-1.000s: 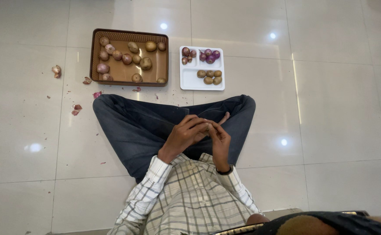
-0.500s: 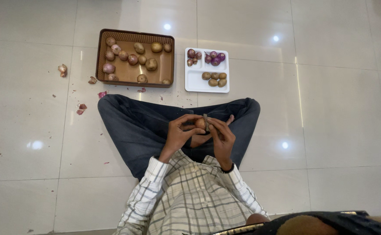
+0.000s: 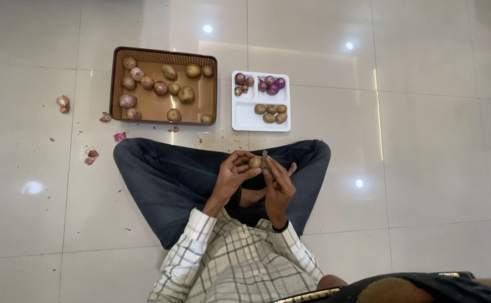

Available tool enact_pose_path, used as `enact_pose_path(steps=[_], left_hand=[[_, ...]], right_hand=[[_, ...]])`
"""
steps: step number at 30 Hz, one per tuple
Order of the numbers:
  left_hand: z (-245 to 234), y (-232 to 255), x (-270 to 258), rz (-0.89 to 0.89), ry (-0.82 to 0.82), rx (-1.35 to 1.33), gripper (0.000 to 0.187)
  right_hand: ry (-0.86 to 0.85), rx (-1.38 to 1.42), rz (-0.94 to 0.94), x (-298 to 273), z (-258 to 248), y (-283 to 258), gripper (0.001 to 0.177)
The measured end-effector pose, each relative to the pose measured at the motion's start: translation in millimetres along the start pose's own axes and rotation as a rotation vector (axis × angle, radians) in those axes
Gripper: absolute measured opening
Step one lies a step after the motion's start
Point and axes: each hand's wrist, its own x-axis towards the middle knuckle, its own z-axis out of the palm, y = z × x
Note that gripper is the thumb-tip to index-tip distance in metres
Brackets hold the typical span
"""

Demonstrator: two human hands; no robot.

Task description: The person sits cross-legged on a tiled floor and peels potatoes by hand. They remove the skin from each potato and place the peeled items into a white tray while discarding the peels onto the floor.

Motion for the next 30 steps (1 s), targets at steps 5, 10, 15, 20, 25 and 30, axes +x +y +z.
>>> enact_pose_path(steps=[5,10,15,20,25,30], left_hand=[[-6,1,29,-0.216,0.172,-0.089,0.044],[-24,-17,47,-0.207,0.205,-0.022,0.044],[-39,-16,57,-0.244,0.162,-0.018,0.044],[-42,-18,64,-0.266,0.201,-0.006,0.044],[-36,-17,51,-0.286,0.216,0.047,0.043],[-12,-33,23,-0.377,0.217,0.030,0.037]], right_hand=[[-0.049,-0.145,-0.184,24,20,3,0.027],[-0.054,-0.316,-0.268,37,43,14,0.025],[-0.143,0.039,-0.075,62,45,28,0.029],[-0.124,0.069,0.000,61,53,21,0.030],[0.008,-0.441,-0.128,27,57,-1,0.035],[-0.050,-0.307,-0.258,13,20,13,0.036]])
